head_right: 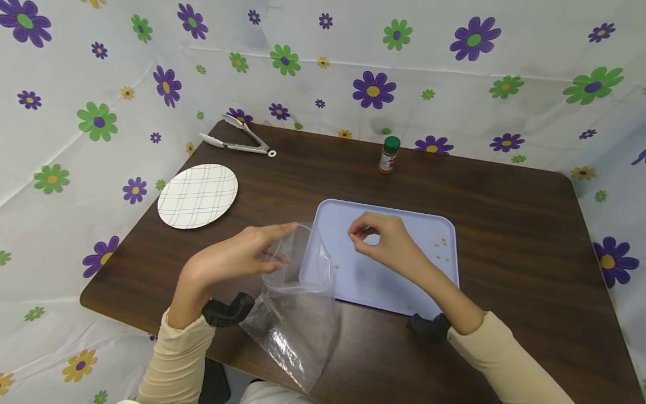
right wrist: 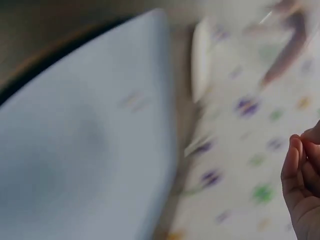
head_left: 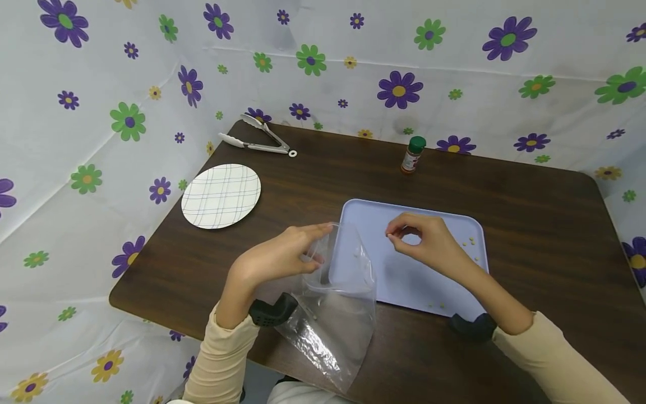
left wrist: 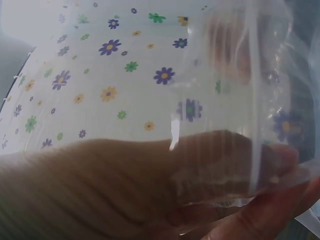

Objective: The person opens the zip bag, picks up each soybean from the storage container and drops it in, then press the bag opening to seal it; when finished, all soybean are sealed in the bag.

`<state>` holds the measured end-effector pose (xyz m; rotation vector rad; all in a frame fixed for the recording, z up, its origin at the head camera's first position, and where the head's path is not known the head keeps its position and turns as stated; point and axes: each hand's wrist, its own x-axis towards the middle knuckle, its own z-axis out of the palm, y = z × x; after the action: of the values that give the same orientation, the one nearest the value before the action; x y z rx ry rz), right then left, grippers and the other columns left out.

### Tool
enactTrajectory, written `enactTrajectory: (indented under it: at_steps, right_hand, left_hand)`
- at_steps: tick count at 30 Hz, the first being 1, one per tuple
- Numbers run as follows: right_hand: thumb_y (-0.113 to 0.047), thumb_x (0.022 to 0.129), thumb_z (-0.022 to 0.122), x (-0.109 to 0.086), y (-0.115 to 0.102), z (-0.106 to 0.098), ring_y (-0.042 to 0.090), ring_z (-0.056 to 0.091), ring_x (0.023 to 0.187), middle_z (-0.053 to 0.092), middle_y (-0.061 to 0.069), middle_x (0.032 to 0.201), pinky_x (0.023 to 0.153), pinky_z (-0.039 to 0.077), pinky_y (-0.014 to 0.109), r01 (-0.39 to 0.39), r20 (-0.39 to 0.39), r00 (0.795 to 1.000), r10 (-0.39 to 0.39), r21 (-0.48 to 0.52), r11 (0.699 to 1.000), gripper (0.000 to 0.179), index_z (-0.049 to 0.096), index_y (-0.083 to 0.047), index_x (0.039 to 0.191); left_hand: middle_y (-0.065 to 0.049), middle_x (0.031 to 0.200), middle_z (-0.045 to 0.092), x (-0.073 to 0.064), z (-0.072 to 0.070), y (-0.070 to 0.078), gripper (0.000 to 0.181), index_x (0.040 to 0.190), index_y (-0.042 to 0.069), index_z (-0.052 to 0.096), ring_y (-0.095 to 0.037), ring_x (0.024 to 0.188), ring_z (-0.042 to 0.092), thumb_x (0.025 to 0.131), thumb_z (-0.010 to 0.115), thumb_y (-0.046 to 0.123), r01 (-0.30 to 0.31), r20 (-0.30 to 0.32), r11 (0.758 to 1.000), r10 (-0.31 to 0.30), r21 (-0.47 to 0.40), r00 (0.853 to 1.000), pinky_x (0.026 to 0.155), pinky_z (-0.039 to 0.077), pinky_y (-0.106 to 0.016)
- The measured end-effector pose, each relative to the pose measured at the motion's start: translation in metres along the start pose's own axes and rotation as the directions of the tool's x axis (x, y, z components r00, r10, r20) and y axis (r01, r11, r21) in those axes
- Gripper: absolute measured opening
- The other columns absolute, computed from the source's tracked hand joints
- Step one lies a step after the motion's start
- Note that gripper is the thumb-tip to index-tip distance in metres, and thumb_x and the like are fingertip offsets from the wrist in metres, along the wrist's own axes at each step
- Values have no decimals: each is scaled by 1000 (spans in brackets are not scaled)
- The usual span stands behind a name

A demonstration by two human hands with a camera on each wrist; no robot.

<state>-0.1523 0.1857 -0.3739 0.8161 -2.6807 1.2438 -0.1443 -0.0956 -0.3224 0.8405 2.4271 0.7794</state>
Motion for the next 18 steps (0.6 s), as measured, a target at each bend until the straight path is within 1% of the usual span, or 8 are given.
enactTrajectory:
  at_steps: [2, 3, 5, 8, 11, 14, 16, 18]
  right_hand:
    - [1, 76, 70, 7, -24, 4, 6, 59, 76, 67, 0, 85, 73, 54, 22, 116, -9, 993, -116, 46, 992, 16, 68, -7, 89]
    - [2, 75, 70, 11, -33, 7, 5, 59, 76, 67, 0, 84, 72, 53, 21, 186, -9, 983, -186, 60, 981, 17, 67, -7, 89]
    - [3, 74, 70, 20, -47, 14, 6, 60, 76, 66, 0, 84, 70, 52, 19, 315, 15, 949, -316, 64, 947, 17, 66, -7, 88]
    - [1, 75, 70, 29, -58, 25, 9, 60, 77, 63, 1, 86, 69, 51, 18, 448, 93, 889, -448, 30, 894, 15, 64, -6, 87]
    - [-1, 76, 70, 35, -63, 32, 10, 60, 80, 61, 3, 89, 69, 50, 15, 502, 203, 850, -487, -29, 864, 13, 64, -5, 87]
    - [-3, 77, 71, 37, -66, 34, 11, 60, 82, 60, 3, 91, 71, 50, 14, 525, 277, 827, -490, -69, 848, 13, 65, -5, 88]
    - [-4, 77, 71, 37, -65, 34, 12, 61, 83, 61, 4, 93, 71, 51, 14, 518, 286, 829, -480, -73, 852, 13, 65, -4, 90]
    - [-5, 78, 70, 37, -65, 31, 13, 62, 83, 62, 4, 94, 71, 51, 16, 489, 262, 848, -461, -53, 871, 13, 66, -4, 90]
  left_hand:
    - [-14, 146, 37, 1, 0, 1, 68, 143, 1, 31, -7, 88, 64, 83, 62, 2, -9, -1, 1000, 9, 1, 1000, 70, 47, -18]
    - [-13, 146, 37, 2, 0, 2, 67, 143, 1, 31, -7, 88, 64, 83, 61, 2, -12, 2, 1000, 12, 1, 1000, 71, 47, -18]
    - [-13, 146, 37, 2, 0, 3, 67, 143, 0, 31, -7, 87, 64, 83, 61, 2, -21, 0, 1000, 21, 2, 1000, 72, 47, -18]
    - [-13, 146, 38, 2, -1, 5, 66, 142, 0, 31, -9, 88, 64, 83, 61, 3, -37, -4, 999, 37, 8, 999, 71, 48, -18]
    - [-13, 144, 40, 1, -1, 6, 65, 141, -1, 34, -10, 86, 61, 83, 62, 5, -61, -22, 997, 63, 54, 998, 70, 47, -18]
    - [-14, 143, 42, 1, -2, 7, 63, 139, -2, 36, -12, 84, 58, 83, 63, 6, -76, -36, 993, 79, 88, 996, 70, 48, -20]
    - [-14, 144, 41, 1, -2, 7, 63, 139, -2, 36, -12, 84, 59, 83, 63, 6, -74, -35, 993, 78, 93, 996, 71, 49, -21]
    - [-15, 144, 40, 0, -3, 7, 63, 140, -2, 35, -11, 85, 61, 83, 62, 5, -62, -29, 994, 65, 84, 997, 72, 50, -22]
